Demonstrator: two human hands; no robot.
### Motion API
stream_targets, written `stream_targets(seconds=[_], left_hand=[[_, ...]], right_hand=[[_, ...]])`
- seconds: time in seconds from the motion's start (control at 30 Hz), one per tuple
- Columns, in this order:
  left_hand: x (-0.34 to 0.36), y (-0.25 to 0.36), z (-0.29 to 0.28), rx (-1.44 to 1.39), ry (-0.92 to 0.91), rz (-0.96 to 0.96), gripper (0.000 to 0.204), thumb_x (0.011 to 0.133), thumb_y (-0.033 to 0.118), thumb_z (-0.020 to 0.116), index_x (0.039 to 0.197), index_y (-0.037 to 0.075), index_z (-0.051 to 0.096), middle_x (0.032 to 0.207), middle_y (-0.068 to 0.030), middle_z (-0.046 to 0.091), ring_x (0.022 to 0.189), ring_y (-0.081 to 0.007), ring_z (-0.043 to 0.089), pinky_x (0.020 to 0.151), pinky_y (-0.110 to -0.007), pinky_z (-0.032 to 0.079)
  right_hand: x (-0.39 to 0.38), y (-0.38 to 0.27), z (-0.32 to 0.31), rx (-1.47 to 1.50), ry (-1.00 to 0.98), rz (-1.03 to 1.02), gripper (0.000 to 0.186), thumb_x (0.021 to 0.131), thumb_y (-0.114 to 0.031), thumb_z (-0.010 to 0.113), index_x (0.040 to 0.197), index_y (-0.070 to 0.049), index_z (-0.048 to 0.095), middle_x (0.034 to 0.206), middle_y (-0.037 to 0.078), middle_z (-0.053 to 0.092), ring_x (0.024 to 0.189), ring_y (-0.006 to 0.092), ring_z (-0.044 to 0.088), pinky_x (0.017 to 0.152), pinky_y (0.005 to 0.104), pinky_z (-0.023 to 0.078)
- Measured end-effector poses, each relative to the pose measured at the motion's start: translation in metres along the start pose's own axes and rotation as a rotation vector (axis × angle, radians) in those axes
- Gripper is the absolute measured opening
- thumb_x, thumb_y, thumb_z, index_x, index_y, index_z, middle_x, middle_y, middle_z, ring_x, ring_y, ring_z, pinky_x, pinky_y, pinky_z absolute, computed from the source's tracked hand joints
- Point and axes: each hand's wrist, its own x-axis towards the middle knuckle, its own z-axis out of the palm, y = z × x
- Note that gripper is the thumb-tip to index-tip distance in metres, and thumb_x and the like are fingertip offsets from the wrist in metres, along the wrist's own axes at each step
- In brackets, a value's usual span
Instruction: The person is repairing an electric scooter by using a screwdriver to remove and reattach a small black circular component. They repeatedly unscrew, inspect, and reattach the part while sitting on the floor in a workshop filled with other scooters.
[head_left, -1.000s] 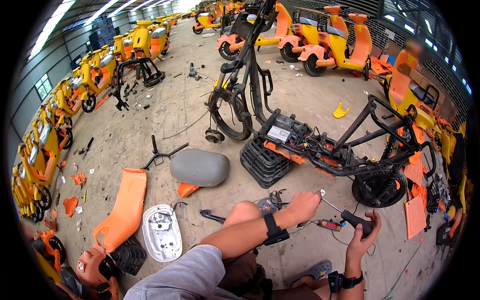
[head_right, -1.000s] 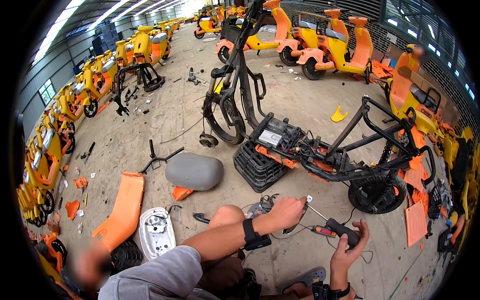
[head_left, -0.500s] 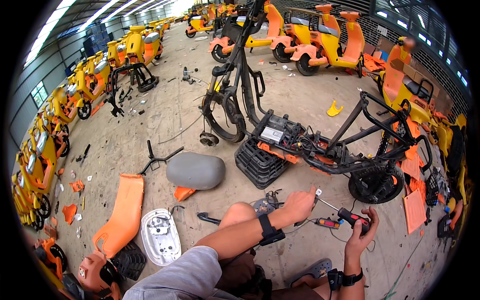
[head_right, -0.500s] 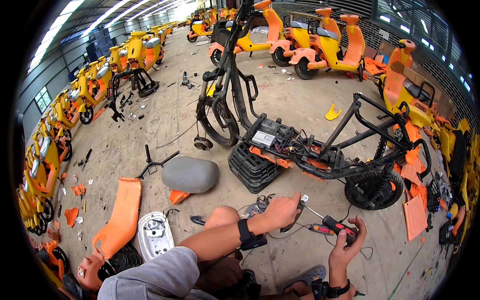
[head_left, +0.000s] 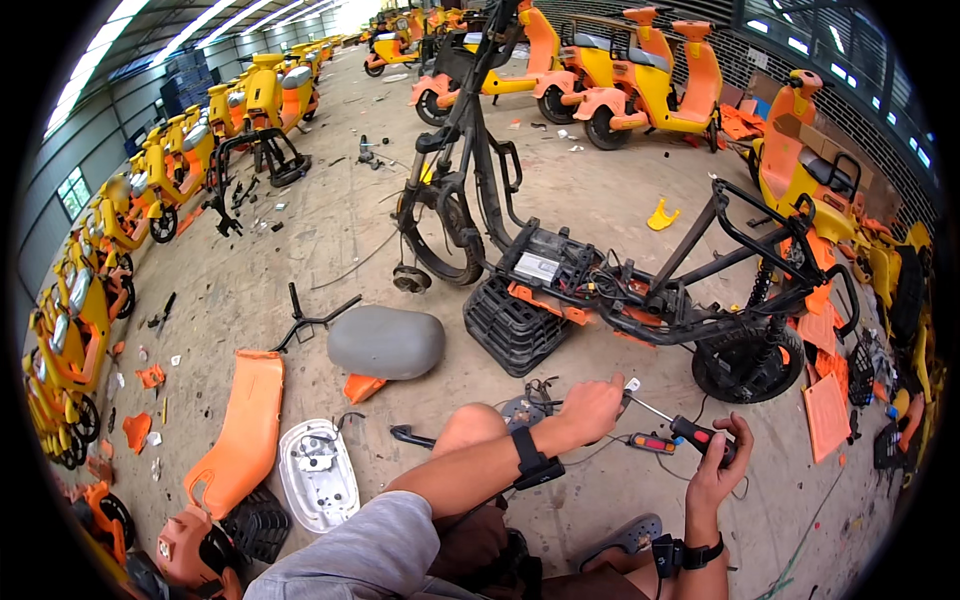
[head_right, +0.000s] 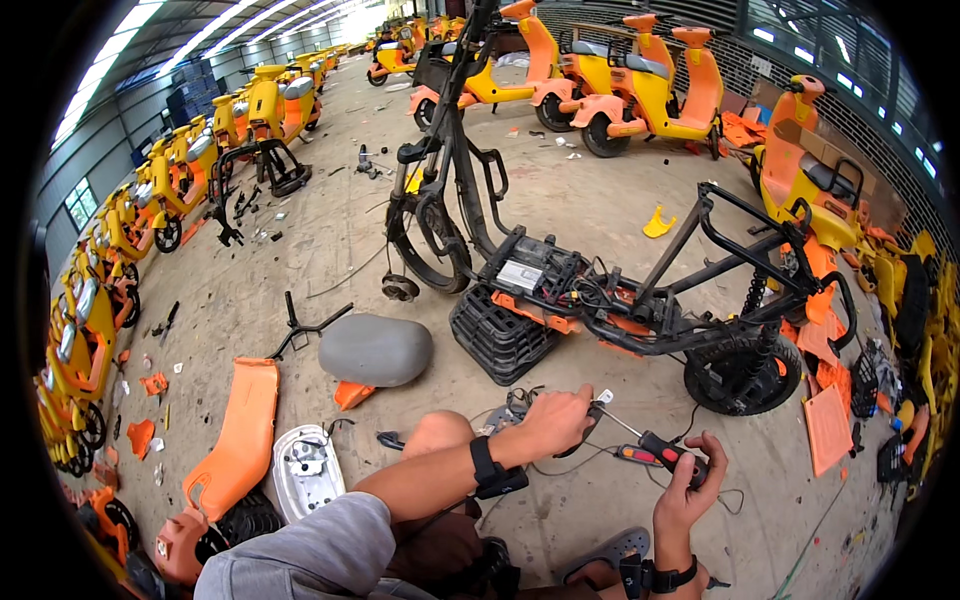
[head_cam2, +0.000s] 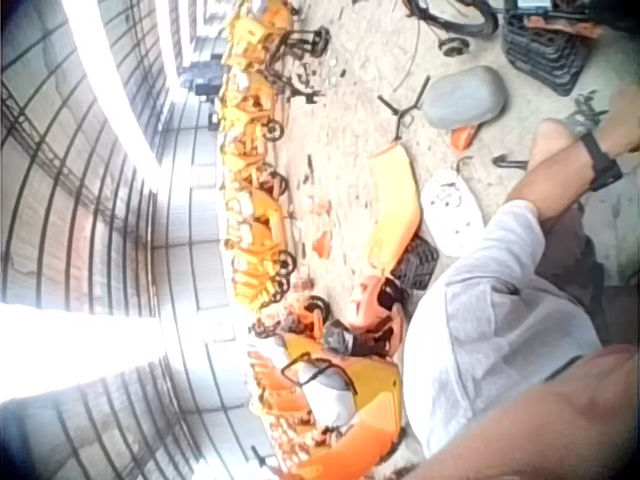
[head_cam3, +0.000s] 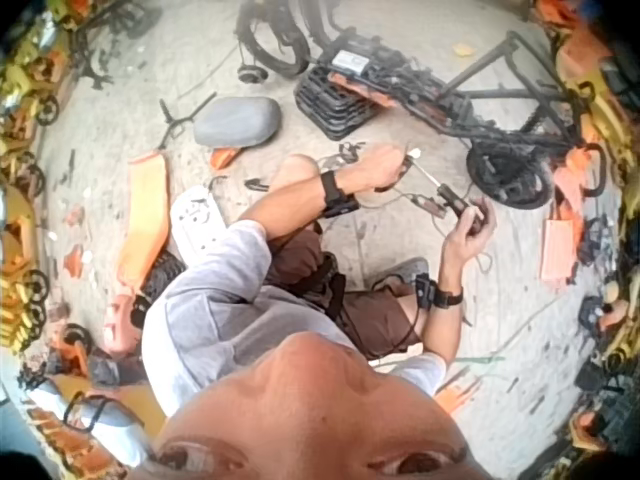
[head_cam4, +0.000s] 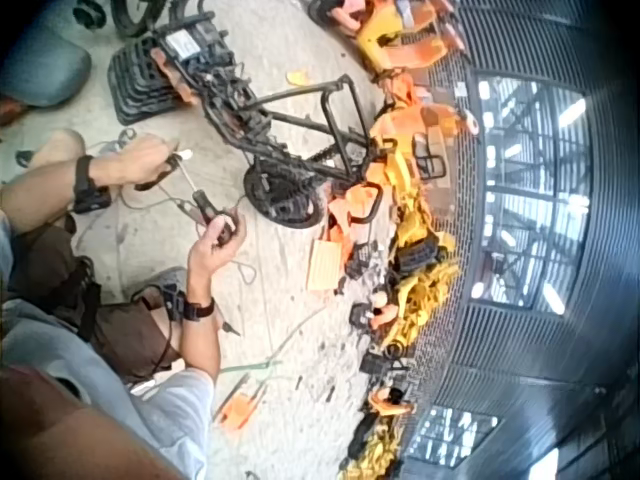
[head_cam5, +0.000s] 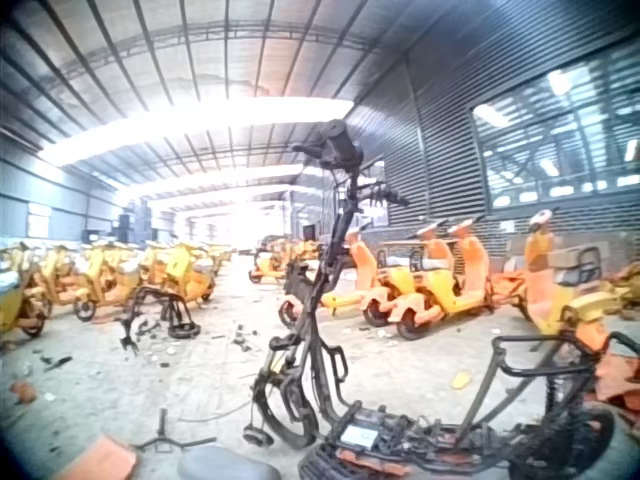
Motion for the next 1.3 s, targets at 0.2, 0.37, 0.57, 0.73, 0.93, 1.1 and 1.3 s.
stream_targets(seconds=[0.2, 0.37, 0.57, 0.73, 0.93, 1.1, 1.3], left_hand=[[0.000, 0.002, 0.002, 0.016, 0.013, 0.002, 0.028, 0.085, 0.017, 0.065, 0.096, -0.002, 0.048, 0.069, -0.0221, 0.062, 0.069, -0.0437, 0.061, 0.061, -0.051, 0.047], [0.000, 0.001, 0.002, 0.023, 0.028, 0.006, 0.028, 0.084, 0.017, 0.066, 0.096, -0.002, 0.048, 0.068, -0.0223, 0.062, 0.068, -0.0440, 0.061, 0.060, -0.052, 0.047], [0.000, 0.002, 0.002, 0.025, 0.032, 0.022, 0.029, 0.084, 0.018, 0.066, 0.097, -0.001, 0.048, 0.068, -0.0221, 0.062, 0.068, -0.0435, 0.062, 0.060, -0.052, 0.047], [-0.001, 0.001, 0.001, 0.018, 0.036, 0.016, 0.028, 0.084, 0.018, 0.067, 0.099, 0.000, 0.051, 0.069, -0.0211, 0.063, 0.068, -0.0423, 0.062, 0.060, -0.051, 0.048], [-0.001, 0.004, 0.003, 0.065, 0.021, 0.034, 0.029, 0.083, 0.019, 0.068, 0.097, -0.001, 0.053, 0.069, -0.0213, 0.063, 0.068, -0.0424, 0.062, 0.060, -0.051, 0.048], [0.002, 0.004, -0.001, 0.043, 0.039, 0.005, 0.030, 0.083, 0.019, 0.068, 0.097, -0.001, 0.050, 0.070, -0.0219, 0.063, 0.069, -0.0440, 0.062, 0.061, -0.052, 0.048], [0.001, 0.003, -0.004, 0.030, 0.025, -0.007, 0.033, 0.083, 0.021, 0.069, 0.099, -0.001, 0.048, 0.072, -0.0214, 0.064, 0.071, -0.0440, 0.062, 0.062, -0.052, 0.047]], right_hand=[[0.004, 0.003, 0.001, -0.238, 0.022, -0.370, 0.046, 0.089, -0.010, 0.058, 0.133, -0.004, 0.048, 0.112, 0.009, 0.057, 0.081, 0.0100, 0.052, 0.068, 0.0212, 0.044], [0.002, 0.006, 0.000, -0.122, -0.008, -0.253, 0.046, 0.088, -0.009, 0.058, 0.132, -0.003, 0.047, 0.113, 0.010, 0.056, 0.079, 0.0123, 0.053, 0.080, 0.0248, 0.044], [-0.001, -0.002, 0.003, -0.134, 0.008, -0.191, 0.042, 0.086, -0.005, 0.057, 0.127, 0.000, 0.049, 0.111, 0.011, 0.057, 0.090, 0.0155, 0.052, 0.084, 0.0276, 0.043], [0.000, -0.007, 0.005, -0.064, -0.005, -0.190, 0.037, 0.086, -0.005, 0.056, 0.123, 0.000, 0.051, 0.111, 0.011, 0.056, 0.088, 0.0142, 0.052, 0.082, 0.0263, 0.044], [0.001, -0.005, -0.001, -0.116, -0.043, -0.155, 0.041, 0.089, -0.009, 0.054, 0.129, -0.002, 0.048, 0.116, 0.009, 0.056, 0.087, 0.0119, 0.051, 0.084, 0.0272, 0.044], [0.002, -0.003, -0.003, -0.118, -0.071, -0.234, 0.050, 0.085, -0.016, 0.057, 0.131, 0.000, 0.045, 0.117, 0.012, 0.054, 0.093, 0.0149, 0.050, 0.086, 0.0294, 0.043], [0.003, -0.001, -0.003, -0.055, -0.106, -0.260, 0.055, 0.085, -0.021, 0.057, 0.133, 0.001, 0.042, 0.117, 0.014, 0.053, 0.095, 0.0169, 0.050, 0.089, 0.0306, 0.043]])
